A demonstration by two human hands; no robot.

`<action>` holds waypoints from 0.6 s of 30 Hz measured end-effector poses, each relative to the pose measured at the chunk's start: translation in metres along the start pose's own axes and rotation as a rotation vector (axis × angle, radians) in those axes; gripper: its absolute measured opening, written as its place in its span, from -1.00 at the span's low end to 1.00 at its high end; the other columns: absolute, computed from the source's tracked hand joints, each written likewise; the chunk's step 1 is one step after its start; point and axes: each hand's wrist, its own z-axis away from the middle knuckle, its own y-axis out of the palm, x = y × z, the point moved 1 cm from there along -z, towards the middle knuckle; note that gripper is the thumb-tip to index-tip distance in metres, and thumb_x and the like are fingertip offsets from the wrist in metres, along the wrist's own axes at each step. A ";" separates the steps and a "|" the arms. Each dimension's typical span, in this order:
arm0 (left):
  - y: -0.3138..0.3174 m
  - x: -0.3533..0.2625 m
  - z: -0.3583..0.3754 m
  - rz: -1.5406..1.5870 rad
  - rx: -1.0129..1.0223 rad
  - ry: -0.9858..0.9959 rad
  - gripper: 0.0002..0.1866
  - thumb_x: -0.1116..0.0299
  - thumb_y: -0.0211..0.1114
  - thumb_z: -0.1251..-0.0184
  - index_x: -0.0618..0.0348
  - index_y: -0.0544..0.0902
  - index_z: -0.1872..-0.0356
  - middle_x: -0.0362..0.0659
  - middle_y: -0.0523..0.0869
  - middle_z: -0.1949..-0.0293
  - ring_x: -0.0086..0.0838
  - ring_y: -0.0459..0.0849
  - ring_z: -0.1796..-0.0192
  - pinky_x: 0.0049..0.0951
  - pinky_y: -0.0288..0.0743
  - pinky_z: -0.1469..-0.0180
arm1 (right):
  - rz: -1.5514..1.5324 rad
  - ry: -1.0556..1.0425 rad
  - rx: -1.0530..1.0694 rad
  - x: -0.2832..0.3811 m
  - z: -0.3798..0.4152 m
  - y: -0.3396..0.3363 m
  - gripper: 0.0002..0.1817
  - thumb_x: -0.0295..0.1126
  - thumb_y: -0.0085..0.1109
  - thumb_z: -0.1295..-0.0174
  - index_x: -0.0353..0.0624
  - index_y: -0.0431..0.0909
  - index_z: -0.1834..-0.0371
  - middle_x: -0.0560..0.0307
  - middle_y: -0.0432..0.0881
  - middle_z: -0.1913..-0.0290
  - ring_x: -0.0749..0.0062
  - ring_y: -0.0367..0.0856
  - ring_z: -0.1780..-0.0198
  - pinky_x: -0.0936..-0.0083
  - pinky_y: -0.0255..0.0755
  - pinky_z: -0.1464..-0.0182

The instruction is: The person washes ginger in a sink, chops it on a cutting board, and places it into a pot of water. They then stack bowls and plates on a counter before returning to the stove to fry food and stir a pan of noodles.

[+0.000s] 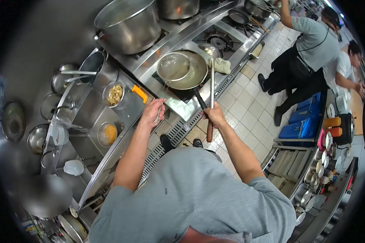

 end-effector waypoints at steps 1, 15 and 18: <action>-0.002 0.001 0.001 0.011 -0.019 -0.006 -0.74 0.33 0.08 -0.51 0.15 0.54 -0.10 -0.29 0.53 0.47 -0.63 0.35 0.67 -0.58 0.20 0.67 | 0.041 -0.011 0.001 -0.004 -0.004 -0.005 -0.72 -0.67 0.11 -0.20 -0.22 0.38 0.04 0.10 0.57 0.31 0.41 0.66 0.40 0.54 0.55 0.50; 0.011 -0.063 0.017 0.098 0.036 0.096 -0.72 0.34 0.10 -0.50 0.18 0.54 -0.12 -0.28 0.56 0.47 -0.64 0.37 0.68 -0.62 0.22 0.66 | 0.048 -0.021 -0.107 0.015 -0.001 -0.030 -0.68 -0.52 0.21 -0.17 -0.22 0.53 -0.03 0.08 0.60 0.14 0.42 0.58 0.18 0.43 0.52 0.18; 0.013 -0.080 0.025 0.072 0.044 0.133 -0.70 0.29 0.14 -0.51 0.19 0.53 -0.14 -0.26 0.57 0.46 -0.65 0.37 0.69 -0.63 0.23 0.66 | 0.116 -0.017 -0.115 0.041 0.007 -0.034 -0.68 -0.48 0.23 -0.18 -0.18 0.54 -0.03 0.11 0.60 0.15 0.42 0.59 0.18 0.41 0.56 0.15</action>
